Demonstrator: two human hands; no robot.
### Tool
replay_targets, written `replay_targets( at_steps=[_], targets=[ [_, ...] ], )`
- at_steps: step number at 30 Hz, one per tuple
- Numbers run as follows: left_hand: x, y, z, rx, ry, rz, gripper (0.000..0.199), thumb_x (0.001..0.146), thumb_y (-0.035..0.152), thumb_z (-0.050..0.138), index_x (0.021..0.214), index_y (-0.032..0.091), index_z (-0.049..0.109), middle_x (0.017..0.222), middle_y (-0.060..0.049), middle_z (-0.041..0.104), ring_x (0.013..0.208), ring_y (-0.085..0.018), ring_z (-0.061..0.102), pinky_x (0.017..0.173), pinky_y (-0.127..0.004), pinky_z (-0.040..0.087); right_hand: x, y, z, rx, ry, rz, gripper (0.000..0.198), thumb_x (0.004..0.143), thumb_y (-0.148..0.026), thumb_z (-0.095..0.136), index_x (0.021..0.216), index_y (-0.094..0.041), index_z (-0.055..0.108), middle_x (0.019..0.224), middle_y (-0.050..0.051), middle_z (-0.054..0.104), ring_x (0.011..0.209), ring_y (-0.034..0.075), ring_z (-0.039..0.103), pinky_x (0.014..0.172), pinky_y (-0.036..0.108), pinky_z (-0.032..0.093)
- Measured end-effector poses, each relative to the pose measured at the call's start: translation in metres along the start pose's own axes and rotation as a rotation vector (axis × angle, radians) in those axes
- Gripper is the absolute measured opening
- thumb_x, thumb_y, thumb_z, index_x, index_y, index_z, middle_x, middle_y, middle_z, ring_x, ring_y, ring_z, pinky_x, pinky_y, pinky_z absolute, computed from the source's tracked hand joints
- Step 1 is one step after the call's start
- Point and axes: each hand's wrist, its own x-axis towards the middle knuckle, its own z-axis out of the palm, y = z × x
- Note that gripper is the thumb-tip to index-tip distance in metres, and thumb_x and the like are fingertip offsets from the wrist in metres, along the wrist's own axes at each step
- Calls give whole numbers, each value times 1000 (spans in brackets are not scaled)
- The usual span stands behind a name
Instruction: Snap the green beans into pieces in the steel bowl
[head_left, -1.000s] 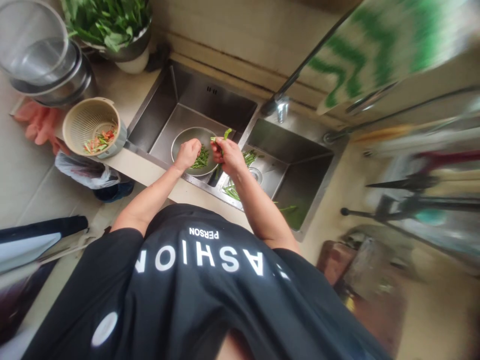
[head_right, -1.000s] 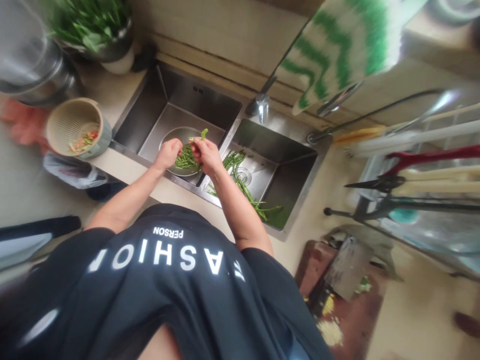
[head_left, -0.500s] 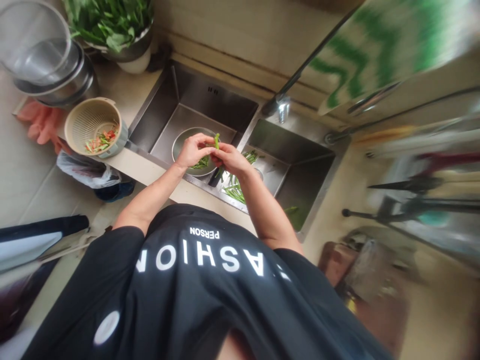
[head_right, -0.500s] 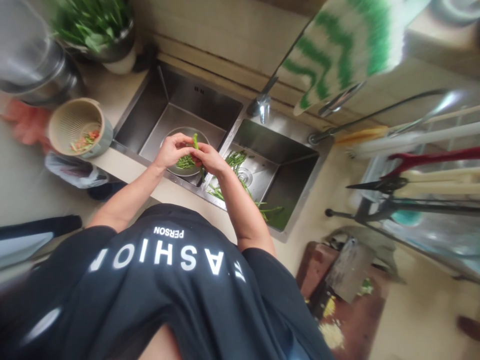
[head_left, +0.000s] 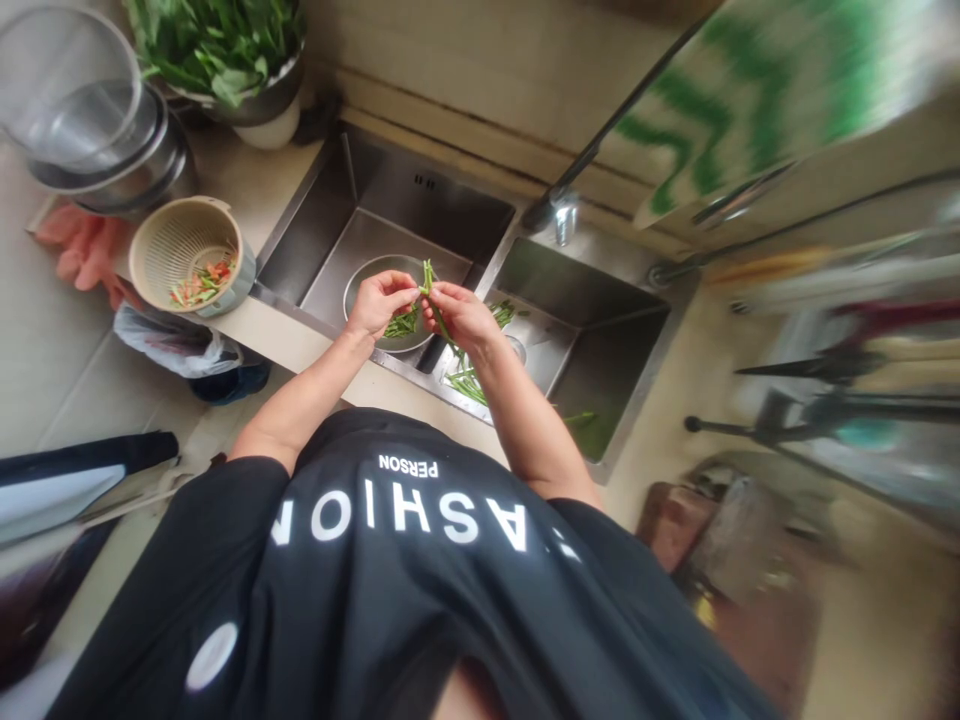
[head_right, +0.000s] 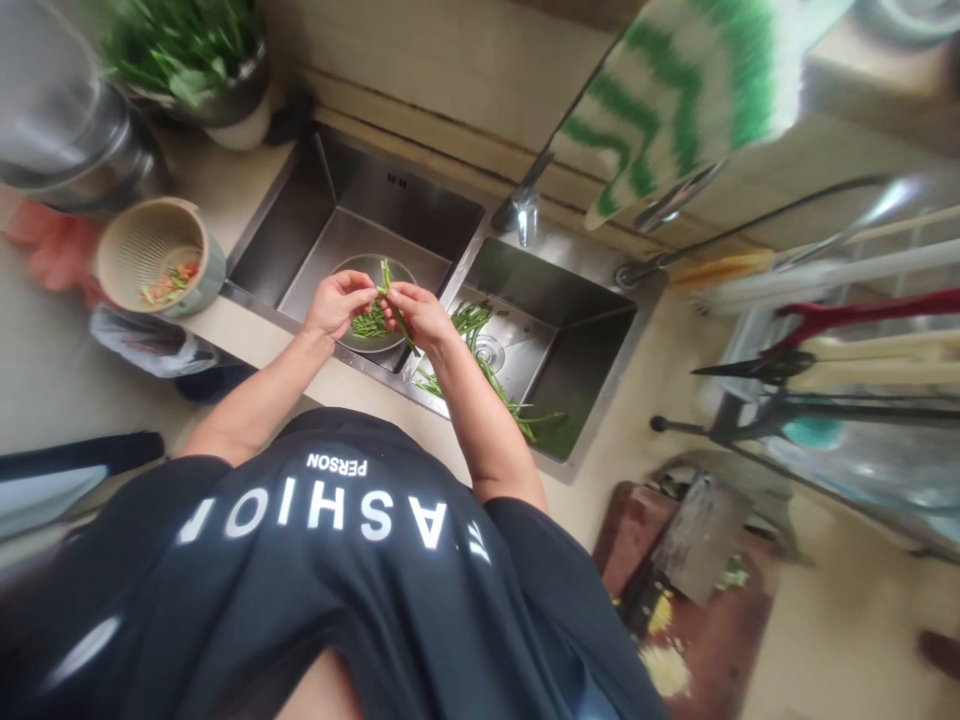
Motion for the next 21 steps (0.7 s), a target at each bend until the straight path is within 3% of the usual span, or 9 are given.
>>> replay_targets(
  at_steps=[3, 6, 13, 17, 19, 21],
  targets=[
    [-3, -2, 2, -126, -5, -63, 34, 54, 19, 88, 76, 15, 62, 66, 4, 66, 57, -7, 62, 54, -18, 48, 0, -1, 6, 3, 18, -7, 38, 68, -37, 86, 84, -16, 59, 70, -4, 60, 55, 5, 51, 49, 17, 41],
    [-5, -4, 5, -118, 12, -27, 33, 57, 20, 87, 76, 15, 61, 64, 4, 65, 56, -7, 61, 54, -18, 48, 5, -1, 6, -30, 100, -26, 33, 75, -37, 81, 82, -18, 55, 70, -5, 58, 52, 3, 46, 44, 15, 35],
    [-2, -3, -9, 155, 58, 88, 25, 57, 20, 83, 71, 14, 64, 64, 3, 65, 52, -7, 56, 51, -19, 46, 22, -8, -22, -50, 401, -118, 27, 86, -45, 67, 94, -25, 51, 73, -8, 57, 50, 5, 51, 46, 17, 42],
    [6, -8, -34, 318, 126, 155, 18, 62, 20, 79, 72, 14, 65, 65, 1, 65, 53, -8, 55, 54, -22, 45, 23, -20, -45, -37, 562, -221, 24, 89, -43, 63, 88, -24, 49, 63, -10, 49, 43, 3, 41, 40, 13, 34],
    [14, -13, -45, 497, 127, 179, 13, 67, 22, 77, 73, 15, 67, 64, 0, 65, 55, -11, 57, 58, -24, 46, 19, -26, -49, -72, 519, -244, 28, 88, -46, 66, 86, -23, 50, 62, -10, 48, 42, 2, 38, 39, 13, 31],
    [21, -19, -52, 779, 64, 178, 12, 75, 26, 72, 71, 16, 69, 67, -4, 67, 64, -16, 61, 67, -29, 48, 13, -30, -45, -147, 373, -225, 33, 84, -49, 70, 84, -21, 53, 62, -8, 50, 44, 2, 38, 39, 14, 31]
  ],
)
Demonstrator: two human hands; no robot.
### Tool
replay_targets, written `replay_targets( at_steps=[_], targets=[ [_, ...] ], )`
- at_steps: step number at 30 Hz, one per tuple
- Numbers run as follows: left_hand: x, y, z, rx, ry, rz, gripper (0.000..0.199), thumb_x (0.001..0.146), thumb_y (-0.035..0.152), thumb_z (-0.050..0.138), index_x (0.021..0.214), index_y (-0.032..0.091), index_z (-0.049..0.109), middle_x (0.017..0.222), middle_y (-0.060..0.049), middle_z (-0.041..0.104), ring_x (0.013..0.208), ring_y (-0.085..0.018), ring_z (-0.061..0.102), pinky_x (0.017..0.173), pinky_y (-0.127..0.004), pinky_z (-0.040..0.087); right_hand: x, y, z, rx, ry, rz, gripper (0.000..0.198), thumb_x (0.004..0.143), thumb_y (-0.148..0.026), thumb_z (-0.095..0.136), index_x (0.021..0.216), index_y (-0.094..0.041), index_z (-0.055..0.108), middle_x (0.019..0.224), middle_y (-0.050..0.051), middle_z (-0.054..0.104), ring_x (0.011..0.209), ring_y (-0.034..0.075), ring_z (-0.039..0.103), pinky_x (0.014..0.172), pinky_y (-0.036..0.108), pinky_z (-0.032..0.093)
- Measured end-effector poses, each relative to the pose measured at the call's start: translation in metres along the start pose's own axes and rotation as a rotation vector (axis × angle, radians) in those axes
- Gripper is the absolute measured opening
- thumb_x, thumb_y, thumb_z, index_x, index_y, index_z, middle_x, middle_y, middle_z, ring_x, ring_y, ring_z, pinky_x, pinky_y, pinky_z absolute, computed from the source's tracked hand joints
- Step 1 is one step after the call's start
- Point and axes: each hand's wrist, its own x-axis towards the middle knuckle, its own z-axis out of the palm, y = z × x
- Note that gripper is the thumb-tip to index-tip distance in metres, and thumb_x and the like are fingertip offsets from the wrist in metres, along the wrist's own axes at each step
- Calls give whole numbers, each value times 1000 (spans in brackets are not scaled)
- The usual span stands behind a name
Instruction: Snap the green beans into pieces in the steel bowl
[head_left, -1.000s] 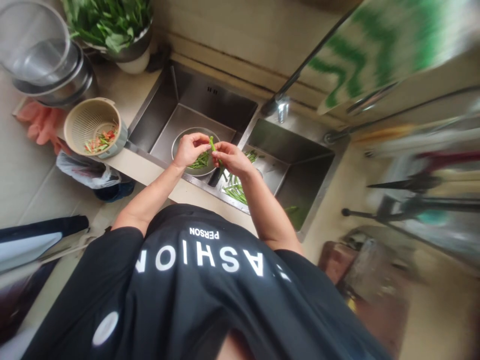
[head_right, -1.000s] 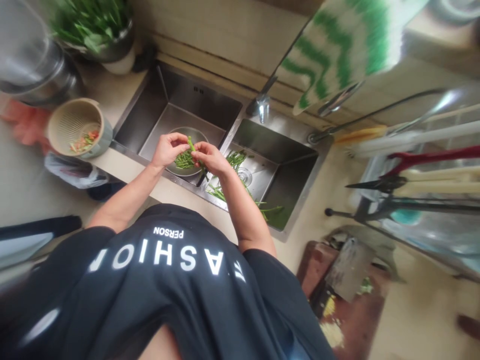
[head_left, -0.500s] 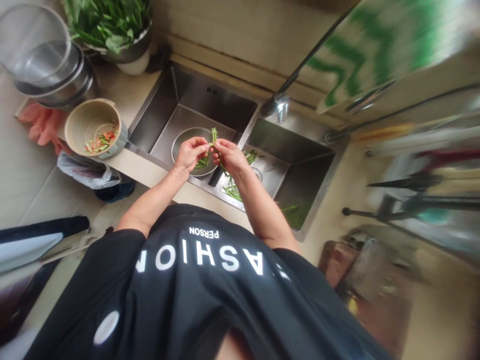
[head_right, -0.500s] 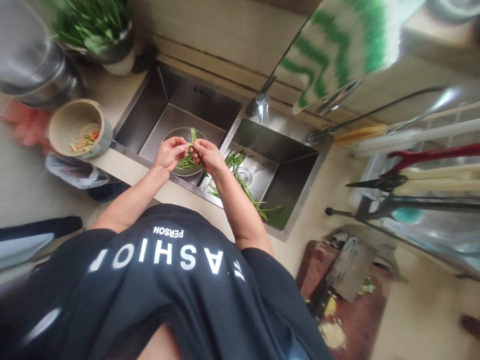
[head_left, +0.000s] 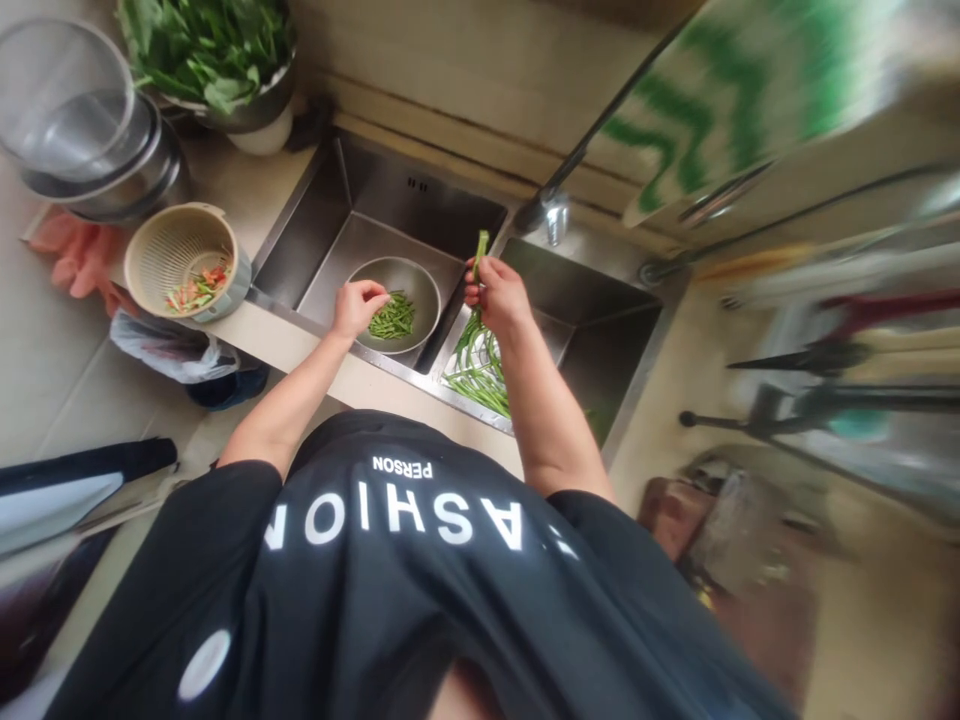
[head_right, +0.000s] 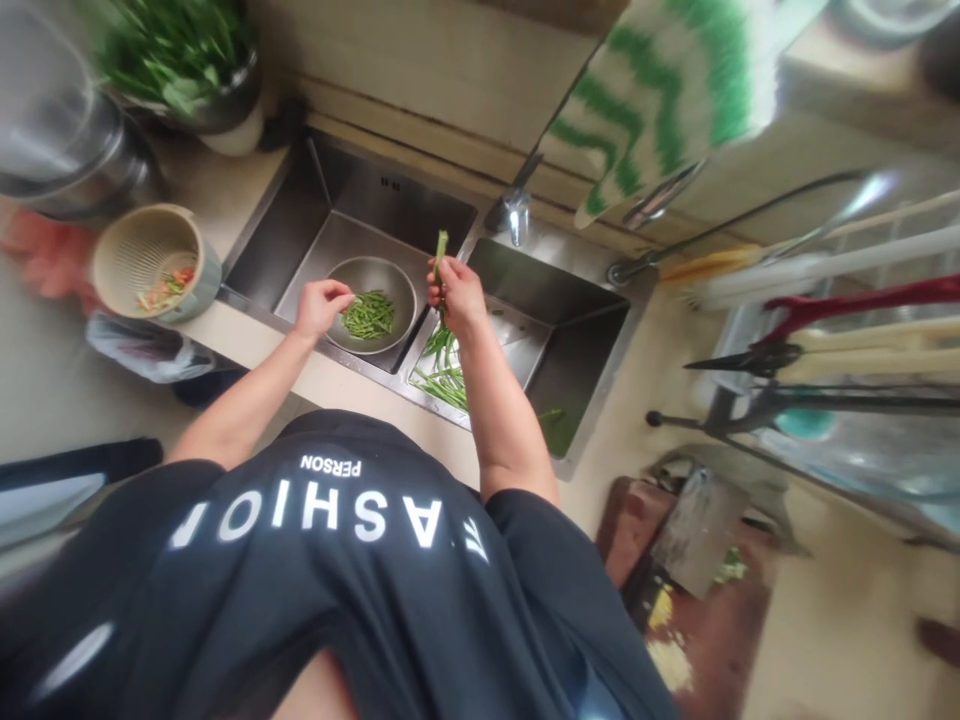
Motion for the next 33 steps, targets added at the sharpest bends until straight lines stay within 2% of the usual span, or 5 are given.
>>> replay_targets(
  at_steps=[4, 8, 12, 19, 33],
  targets=[
    [0, 4, 1, 563, -206, 94, 15, 85, 29, 65, 82, 19, 75, 116, -12, 70, 110, -30, 59, 94, -44, 45, -19, -11, 11, -148, -279, 33, 38, 79, -51, 75, 80, -16, 61, 62, -4, 53, 45, 3, 39, 40, 16, 28],
    [-14, 42, 2, 698, -105, 321, 36, 92, 27, 54, 126, 22, 65, 140, -14, 55, 130, -34, 45, 106, -53, 35, -32, -20, 19, -439, -393, 51, 34, 85, -45, 69, 77, -13, 63, 56, -4, 52, 44, 4, 36, 41, 19, 25],
    [-19, 76, 2, 571, -202, 529, 34, 93, 26, 48, 123, 21, 63, 127, -13, 62, 128, -34, 45, 113, -62, 18, -36, -30, 25, -695, -499, -81, 33, 90, -39, 59, 69, -14, 61, 51, -5, 46, 47, 6, 34, 47, 21, 25],
    [-3, 84, -4, 142, -138, 469, 10, 82, 23, 59, 75, 19, 65, 74, -7, 58, 106, -34, 53, 111, -67, 18, -37, -44, 41, -876, -483, -336, 23, 80, -21, 61, 58, -14, 58, 50, -5, 41, 58, 9, 36, 59, 26, 27],
    [-1, 58, 5, 313, -42, 253, 10, 87, 25, 61, 88, 17, 66, 94, -11, 64, 114, -33, 53, 107, -49, 31, -28, -3, 57, -1, -263, 78, 34, 87, -54, 60, 80, -22, 54, 61, -5, 47, 51, 8, 39, 50, 22, 41]
  ],
)
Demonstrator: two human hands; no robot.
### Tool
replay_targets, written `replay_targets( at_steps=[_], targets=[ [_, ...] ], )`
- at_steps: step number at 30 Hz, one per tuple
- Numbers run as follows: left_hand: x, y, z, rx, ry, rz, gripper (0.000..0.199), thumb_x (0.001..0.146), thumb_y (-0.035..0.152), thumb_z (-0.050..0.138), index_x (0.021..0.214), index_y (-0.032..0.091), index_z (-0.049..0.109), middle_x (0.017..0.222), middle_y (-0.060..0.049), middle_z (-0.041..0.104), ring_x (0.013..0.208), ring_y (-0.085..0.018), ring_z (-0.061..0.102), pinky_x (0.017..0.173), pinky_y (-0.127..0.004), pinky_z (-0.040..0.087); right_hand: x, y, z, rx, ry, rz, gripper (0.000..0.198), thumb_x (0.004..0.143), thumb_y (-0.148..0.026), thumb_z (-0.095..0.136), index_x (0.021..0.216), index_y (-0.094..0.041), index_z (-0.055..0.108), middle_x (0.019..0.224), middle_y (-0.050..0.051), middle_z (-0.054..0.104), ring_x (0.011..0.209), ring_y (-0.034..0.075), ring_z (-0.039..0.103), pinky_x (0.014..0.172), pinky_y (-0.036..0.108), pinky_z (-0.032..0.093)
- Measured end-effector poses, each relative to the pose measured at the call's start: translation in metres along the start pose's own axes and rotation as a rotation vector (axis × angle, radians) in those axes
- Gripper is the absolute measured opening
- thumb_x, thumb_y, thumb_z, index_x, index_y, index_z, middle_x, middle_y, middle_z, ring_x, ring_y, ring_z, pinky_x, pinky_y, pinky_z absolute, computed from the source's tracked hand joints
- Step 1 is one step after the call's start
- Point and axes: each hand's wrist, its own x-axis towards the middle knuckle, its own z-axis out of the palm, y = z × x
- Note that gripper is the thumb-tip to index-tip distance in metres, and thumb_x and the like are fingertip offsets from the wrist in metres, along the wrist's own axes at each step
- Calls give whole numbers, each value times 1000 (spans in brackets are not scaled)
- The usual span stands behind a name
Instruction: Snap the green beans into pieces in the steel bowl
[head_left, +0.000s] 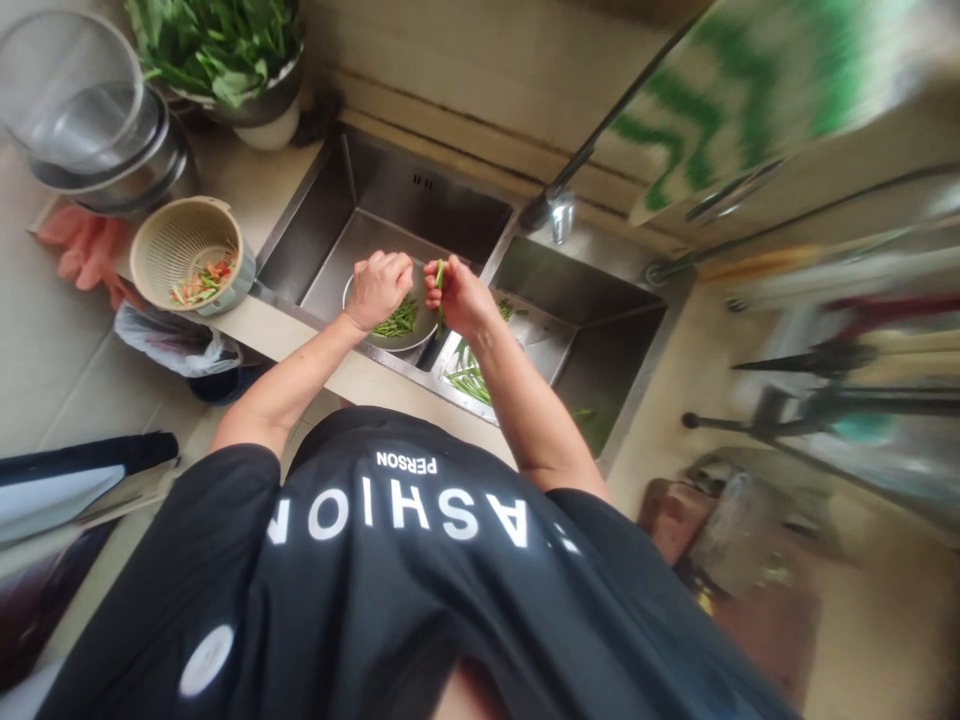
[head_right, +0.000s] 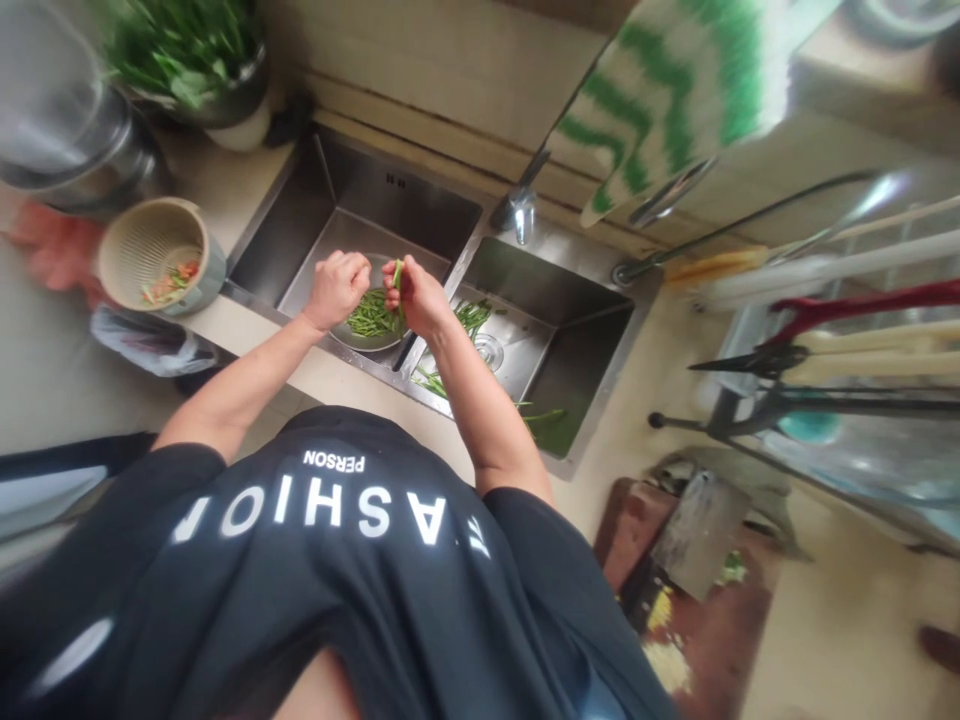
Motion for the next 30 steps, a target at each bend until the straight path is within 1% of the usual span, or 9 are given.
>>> replay_targets(
  at_steps=[3, 5, 7, 10, 12, 14, 20, 27, 30],
  targets=[
    [-7, -15, 4, 173, -129, -79, 24, 81, 19, 65, 105, 19, 69, 124, -15, 63, 124, -37, 48, 106, -54, 33, -2, 0, -10, 65, -19, -7, 25, 81, -43, 70, 88, -21, 61, 68, -4, 55, 60, 9, 51, 61, 24, 50],
    [-10, -20, 5, 157, -99, -95, 33, 76, 16, 68, 109, 19, 70, 131, -15, 61, 125, -36, 49, 107, -53, 35, -6, -1, -15, 60, -43, -38, 30, 72, -35, 78, 95, -21, 64, 72, -4, 59, 66, 10, 56, 68, 25, 54],
    [-12, -19, 6, -17, 5, -103, 25, 77, 16, 68, 101, 17, 72, 118, -13, 68, 114, -30, 58, 104, -47, 42, -11, -1, -16, 41, -47, -78, 42, 64, -34, 85, 99, -22, 65, 77, -3, 63, 70, 11, 59, 73, 27, 55],
    [-15, -6, 11, -455, 131, -179, 11, 78, 24, 70, 86, 16, 72, 86, -7, 71, 81, -19, 65, 82, -35, 54, -16, 3, -13, -25, 26, -145, 51, 58, -41, 90, 98, -24, 63, 81, -3, 65, 73, 13, 60, 75, 29, 56],
    [-19, 6, 14, -712, 160, -251, 19, 73, 28, 76, 85, 16, 71, 79, -4, 70, 70, -16, 65, 66, -29, 54, -19, 6, -9, -101, 67, -189, 48, 58, -44, 90, 92, -24, 62, 79, -3, 65, 72, 14, 60, 75, 30, 56],
    [-22, 16, 16, -852, 182, -285, 27, 66, 29, 82, 86, 15, 70, 81, -4, 71, 69, -15, 65, 60, -26, 52, -21, 8, -5, -167, 65, -237, 43, 60, -45, 88, 87, -23, 62, 78, -2, 64, 72, 14, 59, 75, 30, 55],
    [-26, 27, 13, -870, 258, -275, 21, 65, 23, 80, 81, 16, 68, 73, 1, 68, 57, -9, 61, 54, -23, 50, -27, 10, 3, -313, 91, -341, 26, 68, -35, 83, 84, -22, 66, 80, 0, 63, 74, 14, 56, 76, 30, 52],
    [-25, 32, 11, -867, 306, -282, 18, 63, 15, 74, 78, 16, 63, 64, 4, 64, 51, -6, 57, 52, -19, 48, -30, 9, 14, -283, 151, -323, 21, 70, -32, 79, 83, -23, 65, 82, 1, 63, 78, 16, 60, 72, 31, 52],
    [-24, 33, 10, -907, 280, -301, 17, 64, 14, 72, 77, 17, 61, 62, 5, 63, 48, -7, 56, 50, -20, 48, -32, 5, 18, -214, 94, -263, 26, 69, -38, 80, 81, -22, 63, 74, -1, 63, 70, 15, 60, 70, 31, 53]
  ],
)
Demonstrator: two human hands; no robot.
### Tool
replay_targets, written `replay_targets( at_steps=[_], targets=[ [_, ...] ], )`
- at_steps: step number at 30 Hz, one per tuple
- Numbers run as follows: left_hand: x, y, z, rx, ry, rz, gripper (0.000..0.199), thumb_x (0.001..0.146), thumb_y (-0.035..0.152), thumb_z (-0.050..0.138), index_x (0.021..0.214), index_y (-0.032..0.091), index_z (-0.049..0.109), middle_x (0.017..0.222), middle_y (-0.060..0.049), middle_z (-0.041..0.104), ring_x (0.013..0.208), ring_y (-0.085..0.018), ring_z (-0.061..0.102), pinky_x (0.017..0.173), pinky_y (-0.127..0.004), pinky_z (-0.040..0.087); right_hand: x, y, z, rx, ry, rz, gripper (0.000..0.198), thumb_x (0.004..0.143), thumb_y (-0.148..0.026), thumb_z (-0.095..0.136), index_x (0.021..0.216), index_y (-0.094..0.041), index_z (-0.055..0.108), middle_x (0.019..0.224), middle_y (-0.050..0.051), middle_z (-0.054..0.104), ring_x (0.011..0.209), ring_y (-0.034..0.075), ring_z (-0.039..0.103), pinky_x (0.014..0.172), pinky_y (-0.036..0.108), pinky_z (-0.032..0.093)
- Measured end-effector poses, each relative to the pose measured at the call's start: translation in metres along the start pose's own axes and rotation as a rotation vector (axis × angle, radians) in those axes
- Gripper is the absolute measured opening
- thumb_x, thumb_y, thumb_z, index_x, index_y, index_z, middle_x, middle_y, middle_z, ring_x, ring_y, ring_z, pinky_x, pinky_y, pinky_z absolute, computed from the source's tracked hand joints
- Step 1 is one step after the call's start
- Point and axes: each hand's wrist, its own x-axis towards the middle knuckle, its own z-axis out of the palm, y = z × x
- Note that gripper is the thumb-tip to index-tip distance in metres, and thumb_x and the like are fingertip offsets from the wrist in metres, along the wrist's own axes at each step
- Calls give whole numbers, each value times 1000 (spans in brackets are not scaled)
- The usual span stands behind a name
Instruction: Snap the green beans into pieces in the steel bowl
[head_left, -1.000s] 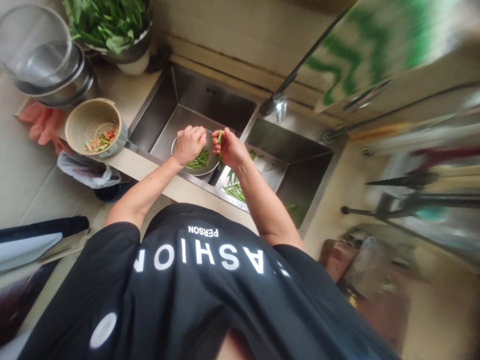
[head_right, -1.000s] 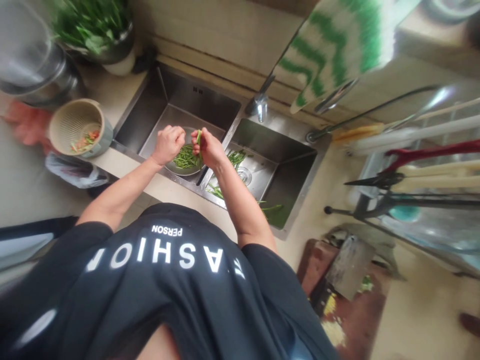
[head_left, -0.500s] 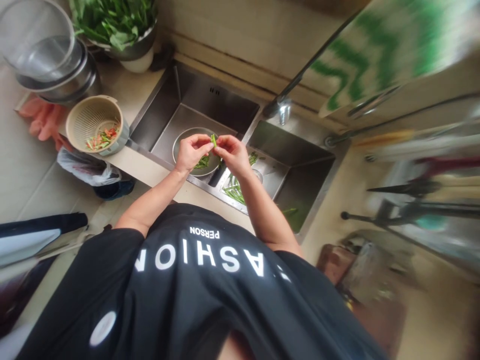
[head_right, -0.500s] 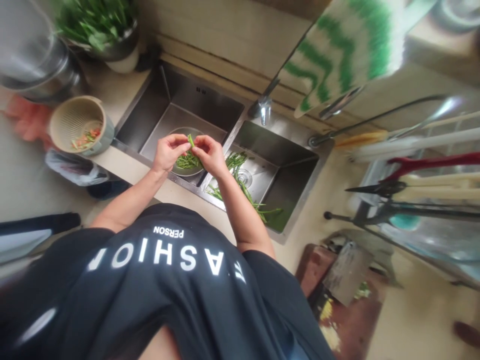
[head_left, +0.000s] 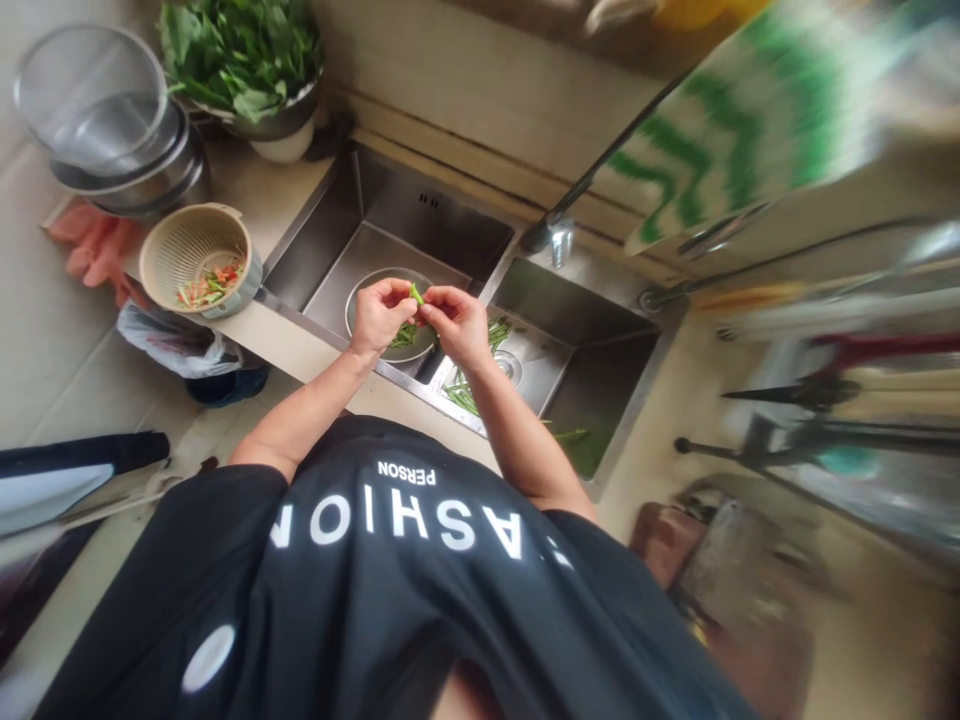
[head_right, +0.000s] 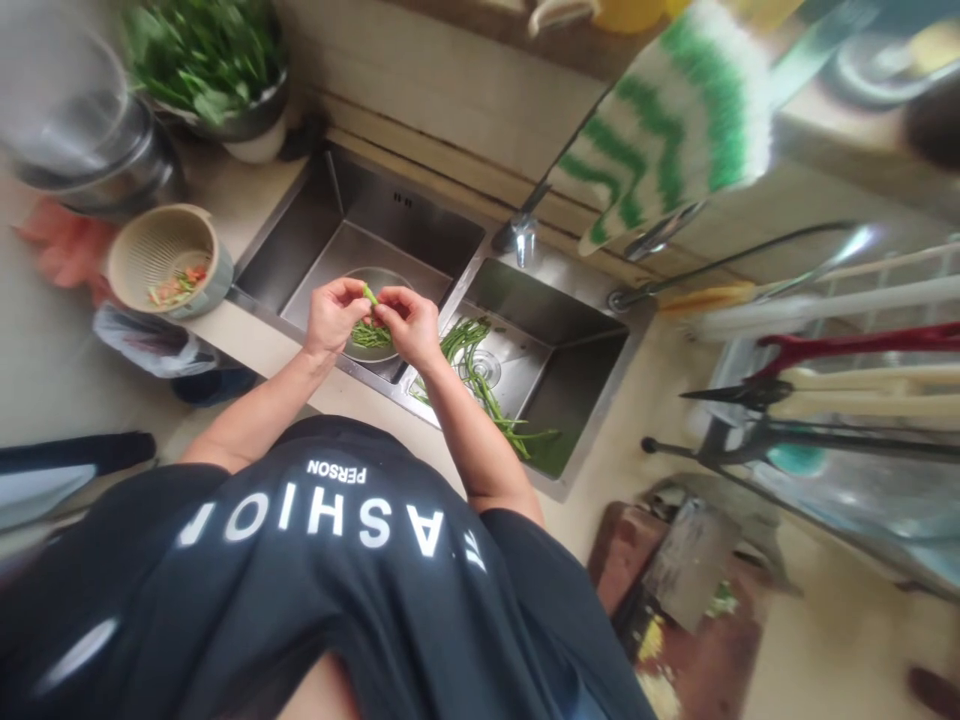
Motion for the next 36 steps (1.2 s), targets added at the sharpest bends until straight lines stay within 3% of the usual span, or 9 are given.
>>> replay_targets(
  at_steps=[3, 6, 11, 16, 20, 23, 28, 31, 36],
  targets=[
    [0, 2, -2, -23, -56, -53, 16, 65, 15, 71, 78, 17, 61, 61, 4, 64, 47, -9, 58, 50, -23, 49, 0, -3, -2, 119, -112, 99, 40, 63, -49, 83, 81, -22, 60, 71, -1, 63, 67, 14, 60, 69, 30, 53],
    [0, 5, -7, 60, -79, -17, 16, 63, 16, 72, 77, 16, 64, 65, 3, 67, 52, -10, 61, 54, -23, 51, 1, -3, -7, 68, -178, 66, 47, 65, -58, 81, 85, -20, 61, 73, 0, 63, 69, 13, 58, 68, 28, 51],
    [-4, 12, -12, 320, -116, 166, 14, 61, 17, 75, 75, 16, 71, 71, 0, 71, 66, -11, 64, 66, -22, 52, 4, -4, -12, -277, -82, -170, 35, 77, -54, 72, 82, -20, 63, 78, 0, 61, 75, 14, 53, 73, 29, 46],
    [-7, 13, -1, 154, -66, 34, 11, 61, 17, 73, 70, 15, 68, 63, 1, 67, 53, -10, 59, 54, -21, 50, 2, -8, -4, -429, -3, -259, 24, 87, -43, 59, 77, -21, 61, 75, 2, 58, 75, 16, 50, 77, 31, 43],
    [-8, 9, 6, -33, -13, -114, 13, 56, 16, 72, 66, 15, 63, 56, 4, 63, 44, -7, 54, 45, -19, 46, 4, 1, -2, -385, 61, -177, 27, 88, -44, 53, 76, -20, 58, 66, -1, 51, 65, 13, 45, 68, 29, 39],
    [-7, 8, 4, -55, -13, -171, 16, 55, 17, 72, 67, 15, 62, 56, 5, 62, 43, -6, 53, 44, -18, 46, 7, 8, -8, -301, -5, -90, 33, 87, -50, 52, 79, -19, 59, 63, -2, 49, 61, 12, 42, 61, 26, 36],
    [-2, 12, -2, 7, 12, -120, 18, 54, 15, 71, 69, 14, 63, 60, 5, 62, 48, -7, 56, 47, -18, 48, 6, 2, -20, -430, -208, -164, 33, 79, -48, 63, 84, -15, 66, 70, 0, 58, 65, 11, 45, 61, 25, 35],
    [-1, 15, -1, 12, -10, -82, 17, 54, 14, 70, 70, 14, 63, 60, 5, 63, 48, -7, 56, 46, -19, 48, 4, -4, -21, -457, -196, -163, 27, 79, -39, 60, 77, -14, 68, 63, -1, 55, 60, 10, 41, 59, 25, 32],
    [-1, 15, 5, -45, -16, -121, 15, 56, 12, 68, 70, 14, 62, 59, 6, 62, 45, -6, 54, 45, -18, 46, 2, 0, -12, -187, -138, 8, 23, 75, -36, 58, 70, -15, 65, 55, -3, 49, 52, 8, 36, 52, 24, 28]
  ],
)
